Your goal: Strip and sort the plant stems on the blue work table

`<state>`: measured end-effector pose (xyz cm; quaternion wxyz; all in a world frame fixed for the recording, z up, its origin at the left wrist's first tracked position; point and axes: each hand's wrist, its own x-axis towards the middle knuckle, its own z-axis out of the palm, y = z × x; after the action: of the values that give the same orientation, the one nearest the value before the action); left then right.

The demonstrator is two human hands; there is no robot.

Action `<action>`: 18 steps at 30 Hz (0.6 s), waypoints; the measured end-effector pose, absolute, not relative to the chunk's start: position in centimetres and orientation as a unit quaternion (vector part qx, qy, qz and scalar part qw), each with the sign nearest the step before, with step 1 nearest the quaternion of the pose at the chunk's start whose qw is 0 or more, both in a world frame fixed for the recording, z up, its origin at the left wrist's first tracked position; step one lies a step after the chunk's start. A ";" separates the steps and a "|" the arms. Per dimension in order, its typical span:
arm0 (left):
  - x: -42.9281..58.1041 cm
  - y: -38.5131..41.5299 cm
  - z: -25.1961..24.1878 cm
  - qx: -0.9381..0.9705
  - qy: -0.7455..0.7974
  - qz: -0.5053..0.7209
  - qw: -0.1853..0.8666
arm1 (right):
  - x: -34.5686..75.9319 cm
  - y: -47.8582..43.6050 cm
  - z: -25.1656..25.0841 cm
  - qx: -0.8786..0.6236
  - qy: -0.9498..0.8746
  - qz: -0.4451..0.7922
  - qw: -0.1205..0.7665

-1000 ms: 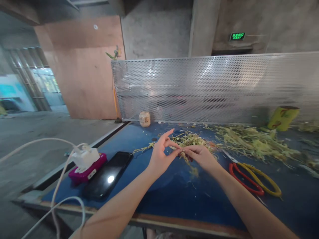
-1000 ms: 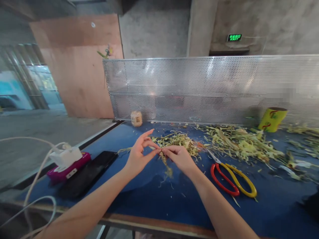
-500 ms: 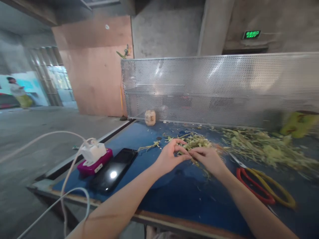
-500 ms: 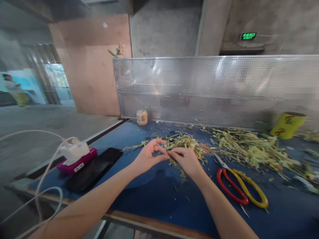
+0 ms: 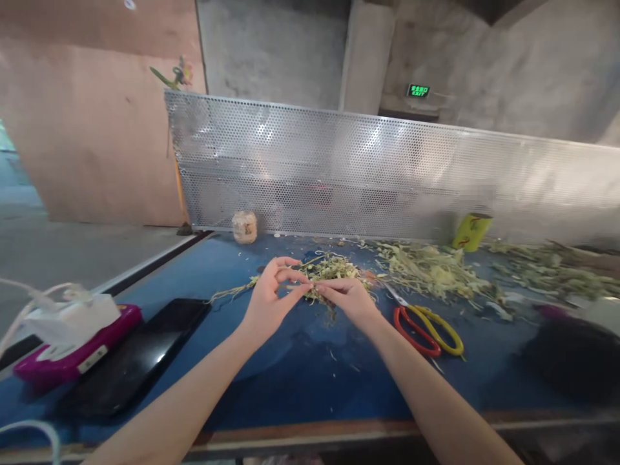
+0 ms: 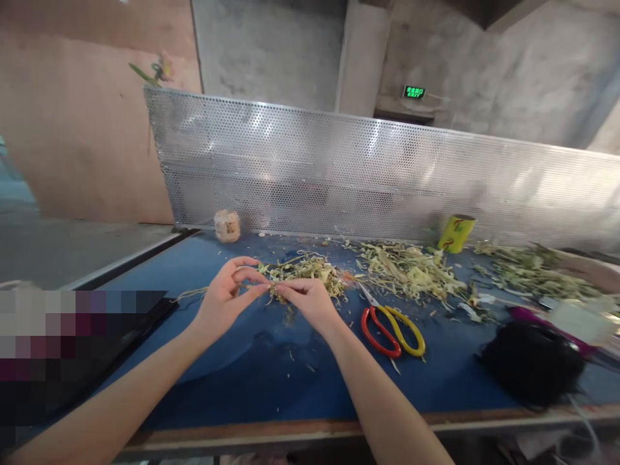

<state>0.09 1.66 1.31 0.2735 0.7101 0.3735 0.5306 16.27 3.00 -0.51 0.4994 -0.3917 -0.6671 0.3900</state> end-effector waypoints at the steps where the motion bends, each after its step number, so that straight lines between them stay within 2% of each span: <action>1: 0.1 1.7 1.3 0.720 0.377 0.524 0.255 | 16.3 3.0 -0.5 -0.388 -0.665 0.389 0.506; 10: 0.2 1.9 1.2 0.748 0.394 0.506 0.172 | 16.0 2.9 -0.6 -0.329 -0.658 0.384 0.559; 18: 0.3 1.9 1.1 0.735 0.408 0.517 0.162 | 16.0 2.9 -0.3 -0.352 -0.657 0.310 0.590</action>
<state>0.28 1.93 1.07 0.1622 0.7348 0.4077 0.5172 16.02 2.90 -0.33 0.5897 -0.3523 -0.6572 0.3103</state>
